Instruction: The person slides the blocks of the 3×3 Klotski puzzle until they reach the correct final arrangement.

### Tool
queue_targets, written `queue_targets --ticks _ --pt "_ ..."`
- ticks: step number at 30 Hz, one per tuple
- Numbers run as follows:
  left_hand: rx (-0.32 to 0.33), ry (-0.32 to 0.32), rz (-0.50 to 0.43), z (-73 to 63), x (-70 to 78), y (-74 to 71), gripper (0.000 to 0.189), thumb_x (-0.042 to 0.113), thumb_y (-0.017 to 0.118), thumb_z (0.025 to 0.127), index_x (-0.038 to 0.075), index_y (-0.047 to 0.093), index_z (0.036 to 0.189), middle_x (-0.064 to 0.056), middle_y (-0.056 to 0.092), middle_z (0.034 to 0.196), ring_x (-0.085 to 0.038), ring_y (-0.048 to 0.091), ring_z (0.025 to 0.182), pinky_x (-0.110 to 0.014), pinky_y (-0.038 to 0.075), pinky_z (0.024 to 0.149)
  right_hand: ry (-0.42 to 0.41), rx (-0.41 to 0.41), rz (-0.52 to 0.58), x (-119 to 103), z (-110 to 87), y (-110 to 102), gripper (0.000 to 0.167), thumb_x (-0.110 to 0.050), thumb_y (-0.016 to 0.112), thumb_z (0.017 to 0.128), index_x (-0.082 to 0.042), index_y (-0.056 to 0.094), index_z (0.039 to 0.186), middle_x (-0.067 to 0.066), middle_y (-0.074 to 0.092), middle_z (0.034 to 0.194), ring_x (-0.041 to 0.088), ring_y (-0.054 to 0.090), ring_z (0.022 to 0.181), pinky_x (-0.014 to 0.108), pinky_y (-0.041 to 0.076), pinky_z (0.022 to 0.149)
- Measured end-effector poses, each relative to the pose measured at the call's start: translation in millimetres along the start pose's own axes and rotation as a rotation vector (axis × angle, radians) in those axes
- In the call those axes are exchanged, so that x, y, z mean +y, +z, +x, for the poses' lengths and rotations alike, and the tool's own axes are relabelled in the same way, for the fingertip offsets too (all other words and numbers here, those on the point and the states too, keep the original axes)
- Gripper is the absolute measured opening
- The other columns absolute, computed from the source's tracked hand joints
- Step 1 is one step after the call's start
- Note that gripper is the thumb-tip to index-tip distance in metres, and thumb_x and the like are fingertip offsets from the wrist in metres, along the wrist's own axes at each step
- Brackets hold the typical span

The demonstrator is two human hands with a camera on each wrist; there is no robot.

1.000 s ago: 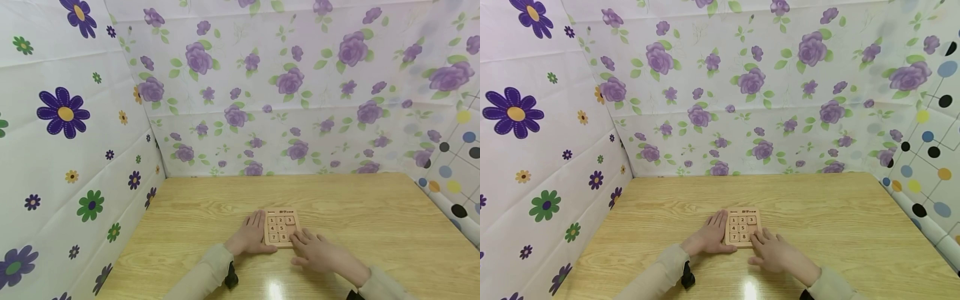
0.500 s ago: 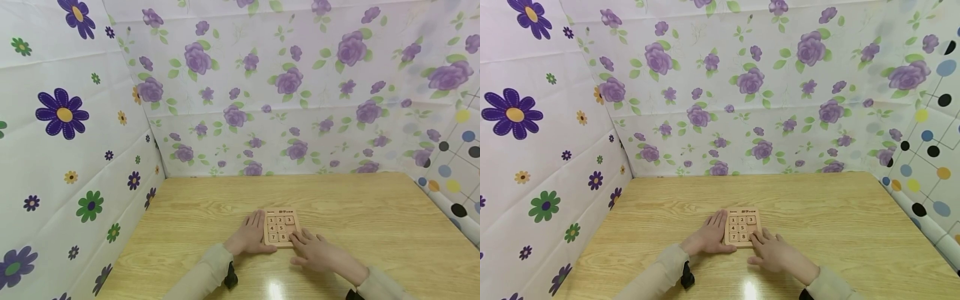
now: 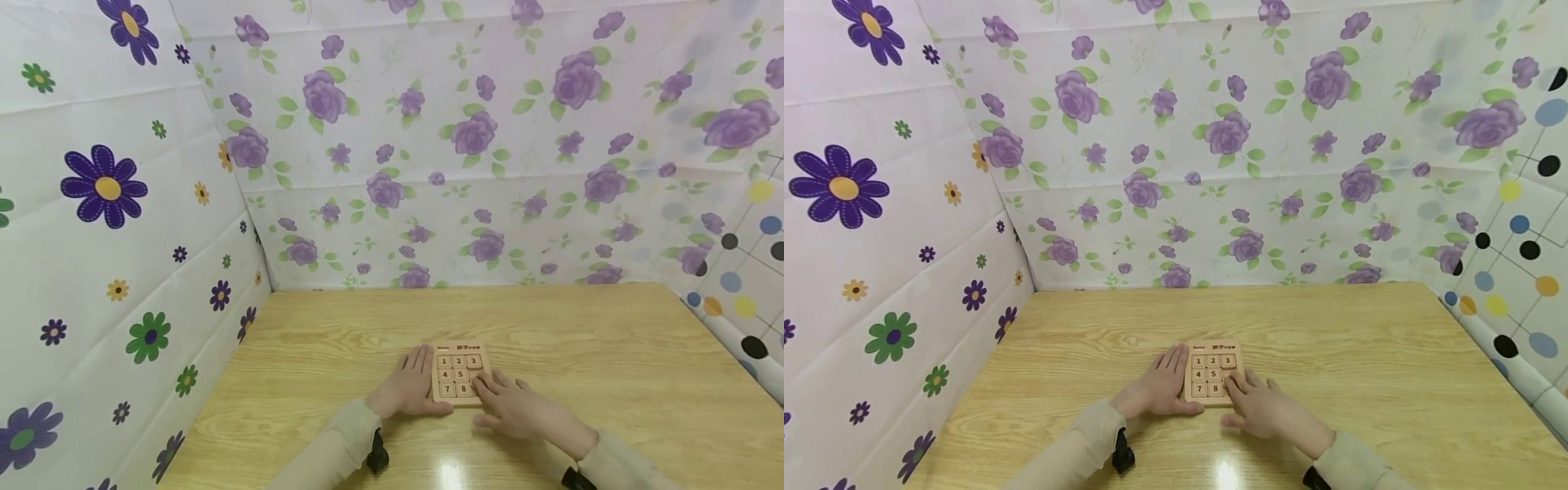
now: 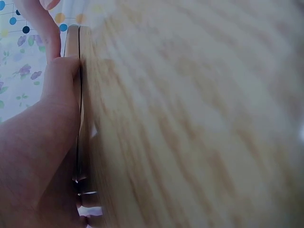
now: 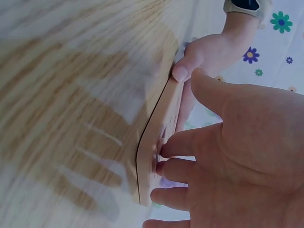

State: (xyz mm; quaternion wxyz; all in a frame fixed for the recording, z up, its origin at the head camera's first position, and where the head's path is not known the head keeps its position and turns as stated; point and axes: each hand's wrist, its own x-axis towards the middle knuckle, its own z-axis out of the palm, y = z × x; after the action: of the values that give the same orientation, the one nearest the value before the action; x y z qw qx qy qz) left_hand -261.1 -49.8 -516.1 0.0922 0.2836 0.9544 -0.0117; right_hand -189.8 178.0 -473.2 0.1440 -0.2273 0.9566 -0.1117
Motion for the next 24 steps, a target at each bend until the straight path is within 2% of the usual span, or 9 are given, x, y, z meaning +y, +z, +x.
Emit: queue_targets --ticks 9,24 --pt "-0.015 0.012 -0.019 -1.4 -2.8 3.0 0.120 0.083 0.044 0.079 -0.001 0.001 0.154 -0.018 0.003 0.163 -0.030 0.007 0.151 -0.044 0.017 0.123 0.001 0.006 -0.018 -0.9 4.1 2.8 0.078 -0.055 0.049 0.094 -0.004 0.031 0.150 0.017 0.028 0.157 0.044 0.023 0.145 0.070 0.022 0.112" --pt "-0.010 0.025 -0.031 -5.5 -2.6 -3.3 0.121 0.083 0.046 0.078 -0.001 0.004 0.154 -0.018 0.007 0.162 -0.031 0.010 0.151 -0.045 0.019 0.123 -0.010 0.032 -0.037 0.2 6.8 0.7 0.077 -0.055 0.050 0.093 -0.004 0.034 0.149 0.018 0.031 0.156 0.043 0.025 0.144 0.070 0.023 0.111"
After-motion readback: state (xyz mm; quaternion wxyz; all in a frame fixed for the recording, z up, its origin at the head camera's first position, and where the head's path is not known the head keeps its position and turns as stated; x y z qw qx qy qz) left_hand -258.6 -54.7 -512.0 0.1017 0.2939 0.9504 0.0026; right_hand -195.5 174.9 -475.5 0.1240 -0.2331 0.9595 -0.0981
